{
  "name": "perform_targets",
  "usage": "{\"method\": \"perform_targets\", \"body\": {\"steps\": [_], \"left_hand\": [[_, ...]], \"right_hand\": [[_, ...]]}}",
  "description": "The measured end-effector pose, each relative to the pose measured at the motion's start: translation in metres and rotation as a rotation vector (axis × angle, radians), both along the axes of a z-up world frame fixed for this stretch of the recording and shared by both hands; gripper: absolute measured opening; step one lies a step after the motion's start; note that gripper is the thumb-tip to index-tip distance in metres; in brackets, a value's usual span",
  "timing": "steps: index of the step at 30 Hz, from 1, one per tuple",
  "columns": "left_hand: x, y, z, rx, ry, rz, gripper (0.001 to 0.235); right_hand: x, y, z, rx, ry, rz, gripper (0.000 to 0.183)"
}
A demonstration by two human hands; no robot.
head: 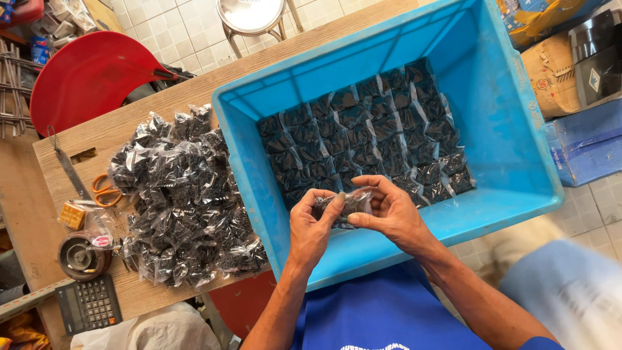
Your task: The person organizes small packaged items into a blue bin by hand, picking them up from a pile on the table and placing them into rows in the bin.
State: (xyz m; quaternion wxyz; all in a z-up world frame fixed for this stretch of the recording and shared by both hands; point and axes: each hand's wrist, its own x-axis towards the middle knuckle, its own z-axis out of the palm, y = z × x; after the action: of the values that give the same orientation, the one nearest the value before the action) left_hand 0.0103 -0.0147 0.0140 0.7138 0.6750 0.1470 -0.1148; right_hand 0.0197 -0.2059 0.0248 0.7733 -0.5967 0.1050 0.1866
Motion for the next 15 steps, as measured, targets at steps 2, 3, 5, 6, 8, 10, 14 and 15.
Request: {"method": "perform_targets", "body": {"steps": [2, 3, 5, 6, 8, 10, 14, 15], "left_hand": [[-0.001, -0.002, 0.003, 0.004, -0.015, 0.021, 0.028], [0.000, -0.003, 0.012, 0.003, -0.015, 0.019, 0.028], [0.002, -0.003, 0.029, -0.039, -0.076, 0.002, 0.054], [0.003, -0.004, 0.027, -0.038, -0.076, 0.003, 0.054], [0.003, -0.006, 0.023, -0.218, 0.081, -0.013, 0.034], [0.000, -0.004, 0.006, -0.202, 0.067, -0.016, 0.030], [0.003, -0.003, 0.003, -0.220, 0.048, 0.047, 0.025], [0.003, -0.005, 0.000, -0.221, 0.052, 0.043, 0.025]], "right_hand": [[-0.003, -0.001, -0.014, 0.021, -0.001, 0.035, 0.075], [-0.003, -0.002, -0.016, 0.020, -0.001, 0.033, 0.075], [-0.002, -0.002, -0.020, -0.026, -0.054, -0.006, 0.070], [-0.001, -0.002, -0.019, -0.025, -0.054, -0.005, 0.070], [-0.001, -0.005, -0.018, -0.010, -0.064, -0.034, 0.074], [0.000, 0.002, -0.009, 0.055, -0.053, -0.049, 0.074], [-0.004, 0.004, -0.019, 0.034, 0.007, -0.039, 0.056], [-0.002, 0.002, -0.018, 0.032, 0.011, -0.043, 0.056]]}}
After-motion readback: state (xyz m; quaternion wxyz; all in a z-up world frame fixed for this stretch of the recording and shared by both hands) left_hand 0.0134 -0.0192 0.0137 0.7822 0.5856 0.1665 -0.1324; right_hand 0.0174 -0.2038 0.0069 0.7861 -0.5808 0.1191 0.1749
